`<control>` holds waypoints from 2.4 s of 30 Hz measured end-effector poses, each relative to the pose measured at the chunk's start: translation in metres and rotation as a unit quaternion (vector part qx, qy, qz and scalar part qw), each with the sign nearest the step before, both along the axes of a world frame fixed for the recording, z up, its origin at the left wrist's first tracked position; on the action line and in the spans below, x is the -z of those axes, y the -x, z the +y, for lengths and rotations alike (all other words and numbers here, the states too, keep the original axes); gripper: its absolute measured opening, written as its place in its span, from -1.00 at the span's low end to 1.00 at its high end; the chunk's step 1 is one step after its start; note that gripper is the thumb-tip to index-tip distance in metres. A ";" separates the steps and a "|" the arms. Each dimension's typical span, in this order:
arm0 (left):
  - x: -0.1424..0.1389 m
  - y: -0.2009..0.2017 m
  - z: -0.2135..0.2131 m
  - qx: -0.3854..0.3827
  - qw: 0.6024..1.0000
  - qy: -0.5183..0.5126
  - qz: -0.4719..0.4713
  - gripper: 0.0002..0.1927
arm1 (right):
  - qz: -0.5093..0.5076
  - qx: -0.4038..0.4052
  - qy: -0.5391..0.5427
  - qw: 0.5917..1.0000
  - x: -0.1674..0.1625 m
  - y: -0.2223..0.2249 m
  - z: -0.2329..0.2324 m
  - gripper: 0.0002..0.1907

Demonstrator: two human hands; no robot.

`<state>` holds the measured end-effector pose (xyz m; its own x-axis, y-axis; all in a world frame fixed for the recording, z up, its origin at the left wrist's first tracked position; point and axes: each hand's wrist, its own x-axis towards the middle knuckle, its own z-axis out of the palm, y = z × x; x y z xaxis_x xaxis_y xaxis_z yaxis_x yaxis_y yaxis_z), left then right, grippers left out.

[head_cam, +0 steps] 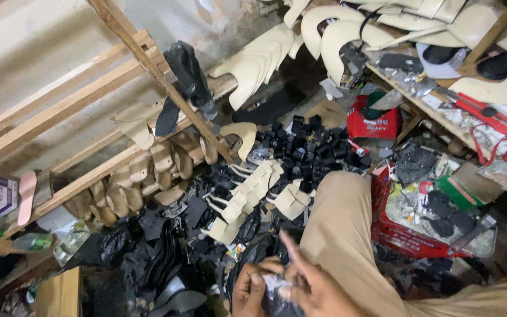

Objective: The person repeatedly wraps small black shoe components with black thread by hand, then uses scissors to cut the thread. The person also places wrapped parts into a plastic bag. The task is performed one at a time in a cluttered workshop.

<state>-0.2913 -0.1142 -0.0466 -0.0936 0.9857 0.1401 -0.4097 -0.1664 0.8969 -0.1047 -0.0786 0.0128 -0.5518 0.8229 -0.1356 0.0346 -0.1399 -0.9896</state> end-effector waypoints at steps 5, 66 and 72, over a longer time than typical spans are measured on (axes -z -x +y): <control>-0.025 0.033 0.000 0.132 0.970 -0.024 0.201 -0.58 | 0.022 0.029 -0.038 0.999 0.014 0.001 -0.007 -0.09; -0.023 0.031 0.022 0.262 0.746 -0.215 0.572 -0.84 | -0.359 -0.327 -0.103 0.868 0.093 -0.069 -0.013 -0.32; -0.024 0.027 -0.005 0.261 0.686 -0.268 0.625 -0.83 | -0.255 -0.228 -0.117 0.932 0.061 -0.075 -0.039 -0.30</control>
